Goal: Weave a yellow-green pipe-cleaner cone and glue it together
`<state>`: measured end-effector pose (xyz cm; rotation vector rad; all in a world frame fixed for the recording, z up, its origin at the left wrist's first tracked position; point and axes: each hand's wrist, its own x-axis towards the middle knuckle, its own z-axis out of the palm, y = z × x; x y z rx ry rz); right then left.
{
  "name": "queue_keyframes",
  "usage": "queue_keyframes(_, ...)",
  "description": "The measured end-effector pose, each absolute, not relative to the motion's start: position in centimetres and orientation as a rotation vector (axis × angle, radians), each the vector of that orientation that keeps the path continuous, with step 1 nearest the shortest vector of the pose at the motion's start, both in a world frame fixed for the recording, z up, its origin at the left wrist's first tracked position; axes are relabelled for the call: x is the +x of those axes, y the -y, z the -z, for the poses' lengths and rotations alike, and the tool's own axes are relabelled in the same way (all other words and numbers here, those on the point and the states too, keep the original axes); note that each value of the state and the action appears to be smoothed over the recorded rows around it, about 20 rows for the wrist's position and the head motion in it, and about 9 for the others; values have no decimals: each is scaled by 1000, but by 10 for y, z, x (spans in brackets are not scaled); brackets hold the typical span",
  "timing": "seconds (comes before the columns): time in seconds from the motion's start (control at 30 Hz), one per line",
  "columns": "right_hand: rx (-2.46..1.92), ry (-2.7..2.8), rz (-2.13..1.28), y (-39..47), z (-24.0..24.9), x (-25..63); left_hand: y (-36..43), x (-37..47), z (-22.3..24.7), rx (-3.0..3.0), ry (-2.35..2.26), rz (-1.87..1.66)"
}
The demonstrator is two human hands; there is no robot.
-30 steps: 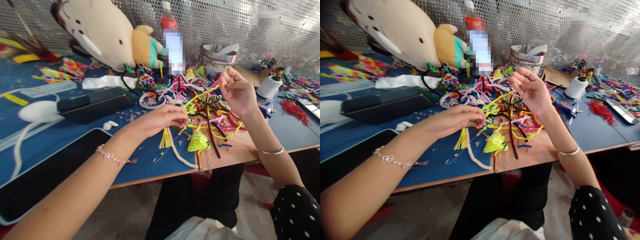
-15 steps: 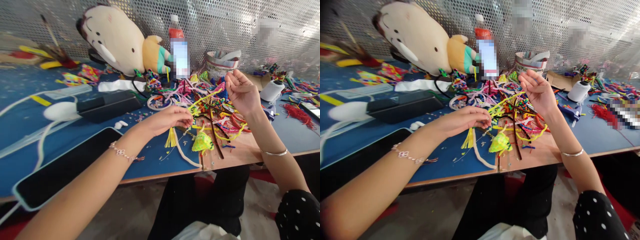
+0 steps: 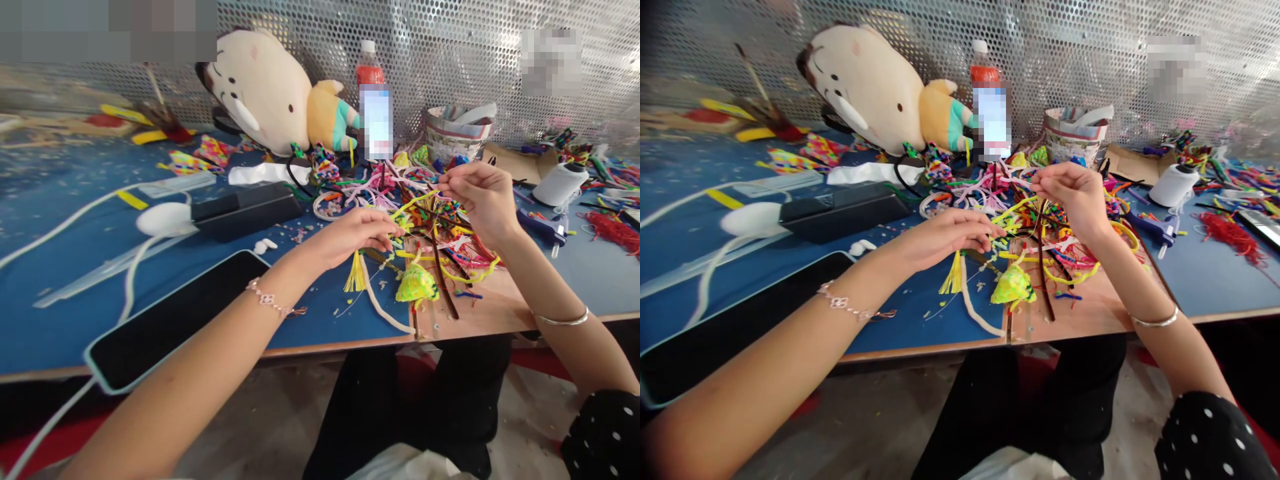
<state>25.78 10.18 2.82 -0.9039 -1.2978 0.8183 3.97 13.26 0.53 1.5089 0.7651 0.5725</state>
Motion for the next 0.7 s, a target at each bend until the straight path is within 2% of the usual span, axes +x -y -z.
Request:
queue_keyframes(0.17, -914, 1295, -879, -94, -24, 239, -125, 44, -9, 1692, -804, -874)
queue_keyframes(0.43, -851, 1379, -954, -90, -13, 224, -115, 52, -6, 1635, -626, -886)
queue_keyframes(0.7, -1005, 1683, -630, -78, -12, 221, -114, 50, -9, 1402, -599, -957)
